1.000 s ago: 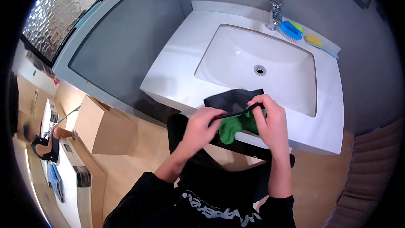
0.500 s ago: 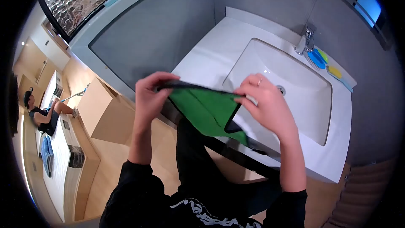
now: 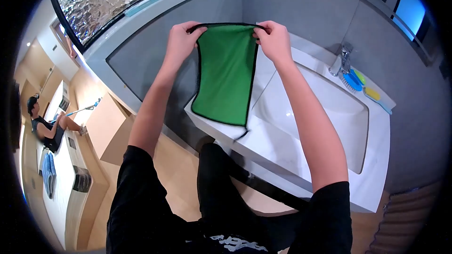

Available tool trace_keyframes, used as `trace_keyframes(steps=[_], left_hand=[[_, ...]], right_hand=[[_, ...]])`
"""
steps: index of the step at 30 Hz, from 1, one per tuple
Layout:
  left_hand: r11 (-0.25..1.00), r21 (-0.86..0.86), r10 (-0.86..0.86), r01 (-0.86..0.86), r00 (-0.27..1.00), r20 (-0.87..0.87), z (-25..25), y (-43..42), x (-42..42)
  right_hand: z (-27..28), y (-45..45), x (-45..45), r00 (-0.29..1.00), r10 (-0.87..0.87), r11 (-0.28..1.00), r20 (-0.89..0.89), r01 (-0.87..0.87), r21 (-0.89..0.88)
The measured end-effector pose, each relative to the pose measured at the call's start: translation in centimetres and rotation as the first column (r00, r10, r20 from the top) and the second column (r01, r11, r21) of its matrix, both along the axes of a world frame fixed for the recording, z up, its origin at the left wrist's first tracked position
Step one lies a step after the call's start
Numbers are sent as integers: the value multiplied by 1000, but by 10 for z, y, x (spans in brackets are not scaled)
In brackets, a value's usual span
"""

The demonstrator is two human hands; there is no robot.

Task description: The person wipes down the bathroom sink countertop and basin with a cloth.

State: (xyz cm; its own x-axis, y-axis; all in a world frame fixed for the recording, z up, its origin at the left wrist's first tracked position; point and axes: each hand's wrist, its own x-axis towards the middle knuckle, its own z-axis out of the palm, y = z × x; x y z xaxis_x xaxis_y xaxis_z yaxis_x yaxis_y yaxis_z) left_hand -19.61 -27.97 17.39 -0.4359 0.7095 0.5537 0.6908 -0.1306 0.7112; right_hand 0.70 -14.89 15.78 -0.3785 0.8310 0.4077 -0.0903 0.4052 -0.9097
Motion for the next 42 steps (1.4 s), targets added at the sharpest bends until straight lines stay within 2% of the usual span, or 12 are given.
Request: trace_keyframes(steps=[4, 7, 14, 16, 18, 20, 26, 28, 29, 32, 38, 42], left_hand=[[992, 53, -122, 113, 968, 219, -15, 20, -10], [996, -14, -92, 92, 996, -20, -40, 19, -17], [971, -158, -193, 181, 979, -66, -107, -28, -3], [970, -173, -235, 171, 836, -496, -120, -47, 2], [944, -303, -266, 128, 841, -472, -118, -68, 15], [900, -427, -294, 88, 845, -446, -106, -73, 26], [995, -100, -39, -9, 887, -460, -120, -20, 45], [887, -419, -15, -196, 894, -449, -132, 5, 61], [712, -639, -113, -289, 852, -511, -129, 11, 74], [727, -454, 2, -515, 663, -749, -153, 35, 99], [728, -609, -78, -316, 844, -531, -167, 92, 128], [737, -614, -146, -283, 820, -553, -164, 135, 137]], right_hand=[[-5, 13, 6, 982, -114, 974, 148, 82, 212], [-23, 11, 19, 962, -92, 970, 259, 27, 242], [-92, -20, 57, 886, 52, 955, 461, -179, 238], [-106, -36, 67, 863, 35, 934, 504, -208, 292], [-118, -47, 75, 714, -4, 859, 700, -356, 368], [-116, -54, 78, 702, -4, 870, 712, -349, 348], [-130, -52, 78, 888, -52, 948, 456, -99, 303], [-134, -46, 90, 887, -130, 946, 443, -24, 325], [-134, -40, 100, 887, -137, 948, 442, -12, 319], [-126, -26, 142, 862, -206, 943, 463, 48, 330], [-156, -25, 229, 647, -435, 892, 626, 214, 397], [-173, -33, 227, 591, -164, 986, 789, 80, 146]])
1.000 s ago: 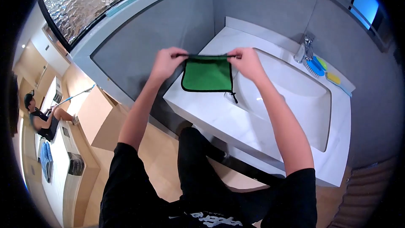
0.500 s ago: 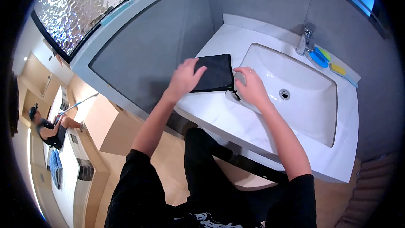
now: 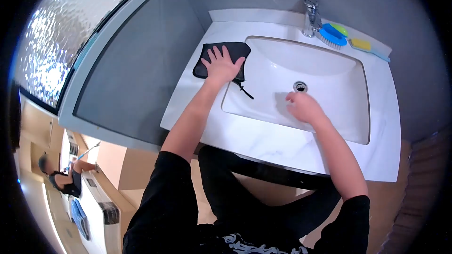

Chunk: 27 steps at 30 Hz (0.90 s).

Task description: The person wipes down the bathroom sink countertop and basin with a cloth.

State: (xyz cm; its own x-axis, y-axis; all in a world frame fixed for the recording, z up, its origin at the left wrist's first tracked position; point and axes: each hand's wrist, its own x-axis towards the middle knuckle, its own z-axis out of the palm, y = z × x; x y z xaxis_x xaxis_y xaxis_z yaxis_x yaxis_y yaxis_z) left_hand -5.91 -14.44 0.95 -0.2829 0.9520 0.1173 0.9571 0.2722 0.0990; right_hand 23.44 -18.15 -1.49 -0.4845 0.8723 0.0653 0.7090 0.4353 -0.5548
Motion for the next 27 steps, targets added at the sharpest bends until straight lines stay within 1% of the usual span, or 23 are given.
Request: trace_keyframes(steps=[1, 2, 3, 5, 6, 8, 12, 14, 18, 20, 24, 26, 27], left_hand=[[1000, -18, -2, 2, 1000, -7, 2, 11, 0], [999, -36, -2, 2, 1000, -12, 4, 22, 0], [998, -56, 0, -1, 1000, -16, 4, 33, -1], [998, -53, 14, -15, 1000, -9, 0, 59, -2], [998, -57, 23, -24, 1000, -10, 1, 67, 0], [997, -75, 32, -33, 999, -22, 2, 82, 3], [999, -53, -12, 10, 999, -40, -3, 104, 1], [999, -41, -33, 32, 999, -37, -4, 109, 1], [998, 31, -47, 48, 998, -36, -5, 107, 1], [998, 5, -61, 61, 998, -14, -1, 100, 2], [997, -48, -56, 55, 998, -24, 1, 79, 7], [998, -56, -44, 42, 999, -26, 2, 58, 12], [997, -69, -33, 31, 999, -25, 3, 47, 15]], right_hand=[[8, -6, -10, 985, 122, 981, 124, -101, -166], [13, -10, -17, 939, 263, 923, 221, -178, -340], [10, -8, -18, 944, 249, 924, 215, -165, -345], [2, -1, -14, 929, 306, 913, 208, -225, -339], [3, 1, -11, 934, 290, 916, 209, -208, -342], [10, 4, -7, 917, 290, 889, 275, -151, -433], [15, 8, -6, 921, 295, 874, 254, -153, -460], [17, 10, -8, 931, 258, 886, 257, -122, -447], [9, 14, 0, 935, 240, 895, 261, -109, -433], [4, 20, 4, 924, 269, 886, 271, -127, -445], [-2, 26, 7, 928, 270, 879, 258, -128, -459], [-10, 30, 12, 931, 276, 907, 238, -171, -385], [-10, 32, 15, 933, 268, 911, 240, -165, -377]])
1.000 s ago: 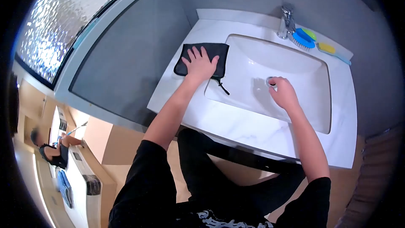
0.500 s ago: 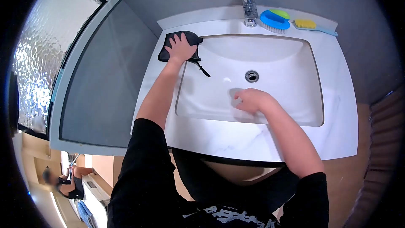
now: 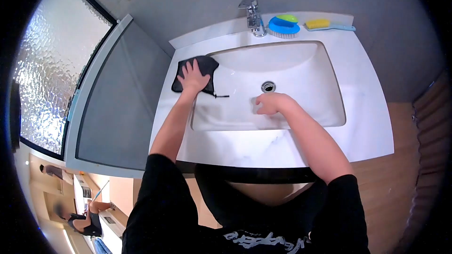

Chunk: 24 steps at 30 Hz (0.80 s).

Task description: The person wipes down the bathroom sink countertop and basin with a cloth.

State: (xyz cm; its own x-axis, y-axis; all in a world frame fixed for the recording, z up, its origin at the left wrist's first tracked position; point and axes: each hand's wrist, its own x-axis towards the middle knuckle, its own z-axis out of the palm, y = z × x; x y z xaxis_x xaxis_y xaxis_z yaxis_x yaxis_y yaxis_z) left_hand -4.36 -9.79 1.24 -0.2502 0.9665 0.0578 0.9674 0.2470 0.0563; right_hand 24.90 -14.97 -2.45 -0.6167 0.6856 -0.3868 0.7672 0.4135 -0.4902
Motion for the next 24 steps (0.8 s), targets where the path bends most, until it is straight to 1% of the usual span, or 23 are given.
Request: trace_keyframes(steps=[1, 3, 4, 6, 7, 8, 9, 11, 12, 13, 14, 15, 16, 17, 18, 19, 20, 21, 22, 23, 24], left_hand=[[1000, -19, 16, -16, 1000, -2, 0, -16, 2], [999, 26, -37, 35, 996, 84, -2, -53, 5], [999, 16, -48, 47, 997, 63, -4, -70, 5], [995, 35, -97, 94, 989, 115, 0, -114, 7], [994, 11, -111, 111, 990, 82, 1, -133, 9], [991, 10, -133, 133, 981, 140, 9, -154, 10], [991, -31, -123, 133, 970, 208, 27, -174, 17], [976, 4, -210, 218, 938, 275, 22, -194, -3], [974, 12, -220, 226, 937, 273, 20, -198, -14], [960, 140, -281, 243, 821, 497, 17, -202, -27], [939, 262, -343, 221, 646, 682, 15, -205, -39], [933, 308, -350, 184, 657, 667, 17, -203, -51], [937, 328, -327, 117, 622, 711, 21, -202, -53], [939, 341, -305, 51, 584, 752, 26, -201, -55], [900, 427, -376, 85, 649, 662, 18, -192, -64], [901, 426, -373, 83, 649, 663, 10, -181, -73], [890, 454, -361, 46, 682, 637, 3, -167, -80], [874, 486, -349, 12, 711, 610, -4, -149, -87], [883, 469, -315, 17, 761, 567, -11, -130, -96], [881, 474, -323, 20, 757, 568, -13, -113, -99], [883, 469, -320, 32, 773, 548, -14, -97, -102]], right_hand=[[0, -1, 0, 1000, 13, 1000, 0, -13, 8], [1, -3, -2, 1000, 27, 999, -14, -27, 26], [2, -5, -4, 1000, 28, 999, 1, -28, 23], [4, -9, -6, 1000, 22, 999, 6, -22, 24], [6, -12, -8, 1000, 27, 999, 12, -27, 32], [8, -15, -9, 999, 32, 999, 19, -32, 39], [10, -18, -10, 1000, 27, 999, 11, -27, 45], [13, -23, -10, 999, 35, 996, -22, -33, 78], [16, -24, -12, 999, 27, 996, -22, -25, 86], [20, -27, -15, 982, 61, 986, -178, -33, 161], [23, -31, -22, 940, 110, 972, -323, -34, 232], [25, -39, -33, 836, 83, 986, -543, 11, 167], [30, -45, -48, 685, 45, 995, -728, 39, 97], [37, -53, -67, 628, -3, 995, -778, 82, 62], [42, -64, -90, 562, -56, 992, -825, 122, 16], [53, -77, -110, 573, -64, 981, -817, 187, 54], [35, -77, -146, 515, -187, 959, -837, 280, -42], [22, -76, -174, 527, -278, 936, -803, 338, -102], [16, -76, -199, 546, -358, 911, -757, 382, -155], [28, -76, -207, 634, -407, 914, -657, 290, -285], [23, -73, -227, 617, -481, 876, -623, 370, -310]])
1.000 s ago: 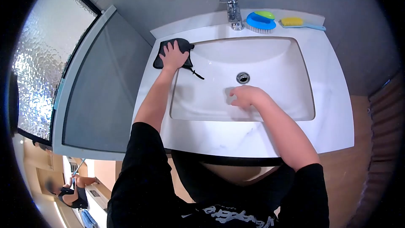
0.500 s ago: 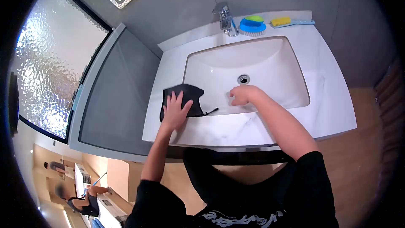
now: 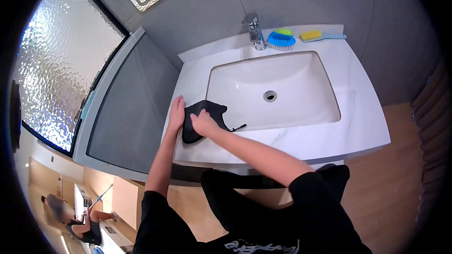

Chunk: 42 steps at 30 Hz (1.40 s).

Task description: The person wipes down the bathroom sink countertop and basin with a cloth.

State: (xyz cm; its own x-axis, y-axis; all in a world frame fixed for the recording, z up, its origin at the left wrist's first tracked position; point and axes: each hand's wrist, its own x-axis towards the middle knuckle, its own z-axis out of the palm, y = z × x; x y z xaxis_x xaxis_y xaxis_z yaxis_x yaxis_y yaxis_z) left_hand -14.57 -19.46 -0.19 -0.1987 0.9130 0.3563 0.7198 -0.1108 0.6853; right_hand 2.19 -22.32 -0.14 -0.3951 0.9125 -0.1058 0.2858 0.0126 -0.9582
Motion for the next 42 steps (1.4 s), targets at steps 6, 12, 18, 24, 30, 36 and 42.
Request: trace_keyframes(steps=[6, 12, 18, 24, 30, 36, 42], left_hand=[[996, 89, -21, 13, 996, 92, -11, 62, -3], [996, 54, 50, -66, 964, 261, 11, 46, 15], [991, 97, -94, 93, 996, 8, -14, 58, 7], [998, -55, 8, -30, 935, -354, 4, 48, 27], [998, -58, 11, -35, 930, -367, 3, 48, 27], [995, -88, 9, -42, 938, -345, 6, 46, 28], [997, -67, -3, -25, 927, -376, 1, 50, 23]], right_hand=[[-24, 18, -5, 990, -56, 998, 131, 56, 7], [-48, 74, -10, 952, -216, 975, 218, 223, -8], [-34, 126, -7, 854, -400, 874, 334, 465, -142], [-30, 169, -15, 791, -458, 757, 406, 586, -287], [-40, 164, -1, 776, -395, 794, 491, 558, -243], [-65, 170, 32, 675, -311, 812, 669, 555, -182], [-112, 167, 115, 280, -367, 823, 887, 542, 170]])
